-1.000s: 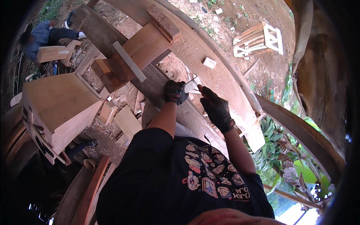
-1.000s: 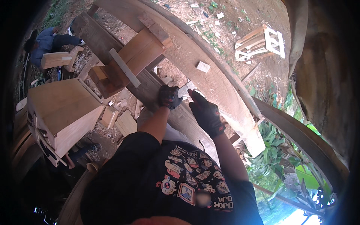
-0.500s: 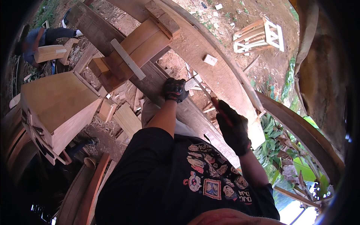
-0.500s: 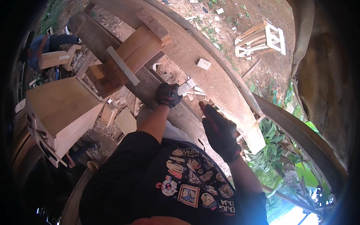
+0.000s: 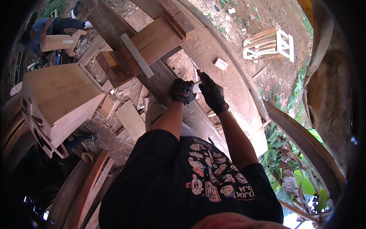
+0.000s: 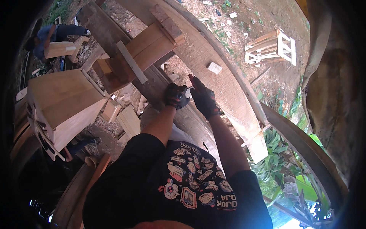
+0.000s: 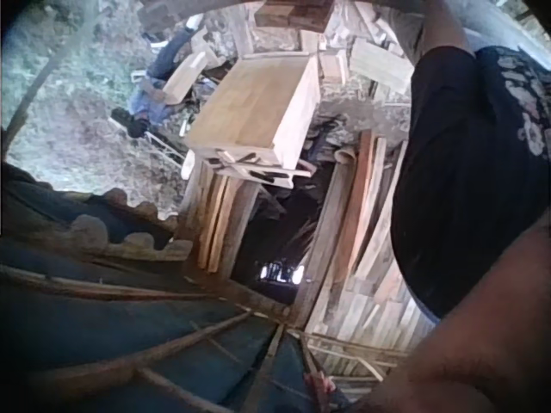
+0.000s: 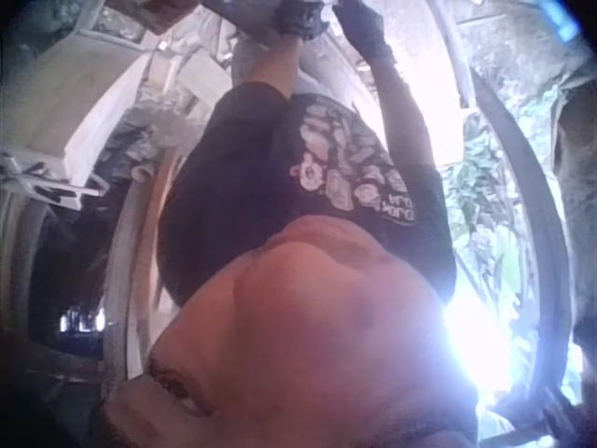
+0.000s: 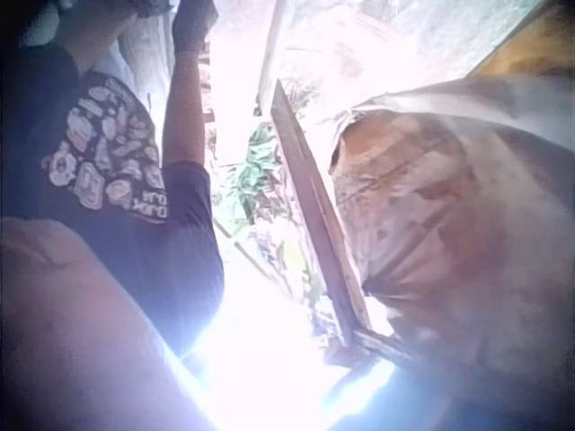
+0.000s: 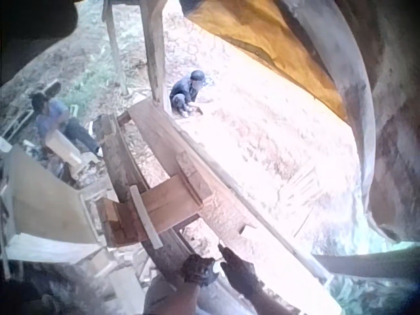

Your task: The person uses a hand saw to cut a small piece of wood that is clamped to a larger wooden beam. They hold the wood steady with one hand while sawing with the other, then remove the cut piece.

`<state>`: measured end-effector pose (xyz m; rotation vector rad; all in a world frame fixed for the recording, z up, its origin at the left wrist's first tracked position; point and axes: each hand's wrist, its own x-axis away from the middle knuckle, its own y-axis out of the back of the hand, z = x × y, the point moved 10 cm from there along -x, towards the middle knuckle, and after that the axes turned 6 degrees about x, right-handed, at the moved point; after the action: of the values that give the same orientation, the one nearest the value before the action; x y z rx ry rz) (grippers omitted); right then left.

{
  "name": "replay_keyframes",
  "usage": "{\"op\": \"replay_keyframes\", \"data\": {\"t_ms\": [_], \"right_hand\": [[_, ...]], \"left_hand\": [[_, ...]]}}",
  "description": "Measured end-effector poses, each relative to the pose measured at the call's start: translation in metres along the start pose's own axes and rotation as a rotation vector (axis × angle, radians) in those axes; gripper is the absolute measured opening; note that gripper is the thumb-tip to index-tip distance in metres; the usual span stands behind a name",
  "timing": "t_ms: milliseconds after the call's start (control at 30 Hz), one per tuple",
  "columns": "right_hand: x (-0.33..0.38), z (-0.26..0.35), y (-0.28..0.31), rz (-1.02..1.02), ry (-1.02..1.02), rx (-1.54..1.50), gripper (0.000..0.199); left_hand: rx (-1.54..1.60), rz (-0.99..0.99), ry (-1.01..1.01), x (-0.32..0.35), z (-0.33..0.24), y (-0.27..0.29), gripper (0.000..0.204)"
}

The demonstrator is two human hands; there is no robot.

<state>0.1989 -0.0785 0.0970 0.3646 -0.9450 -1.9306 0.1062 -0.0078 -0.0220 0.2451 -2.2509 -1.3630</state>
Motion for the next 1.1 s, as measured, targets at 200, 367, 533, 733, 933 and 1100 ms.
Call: {"op": "replay_keyframes", "data": {"t_ms": [200,367,533,733,933,1100], "right_hand": [[0.082,0.012,0.053,0.053,-0.158,0.041,0.056],[0.161,0.04,0.12,0.025,-0.156,0.089,0.053],[0.219,0.071,0.169,0.127,-0.137,0.278,0.052],[0.179,0.09,0.164,0.048,-0.118,0.227,0.051],[0.061,0.001,0.044,0.013,-0.259,0.075,0.046],[-0.019,-0.024,-0.021,-0.033,-0.193,0.073,0.039]], "left_hand": [[0.046,0.039,0.034,-0.003,0.004,-0.008,0.032],[0.056,-0.016,0.01,-0.002,0.001,0.0,0.031],[0.046,-0.02,-0.007,-0.001,0.001,0.0,0.035],[0.078,0.05,0.027,0.0,-0.003,0.012,0.038],[0.027,0.096,0.036,0.001,0.001,0.002,0.045],[0.01,0.136,0.042,0.0,0.001,-0.003,0.045]]}}
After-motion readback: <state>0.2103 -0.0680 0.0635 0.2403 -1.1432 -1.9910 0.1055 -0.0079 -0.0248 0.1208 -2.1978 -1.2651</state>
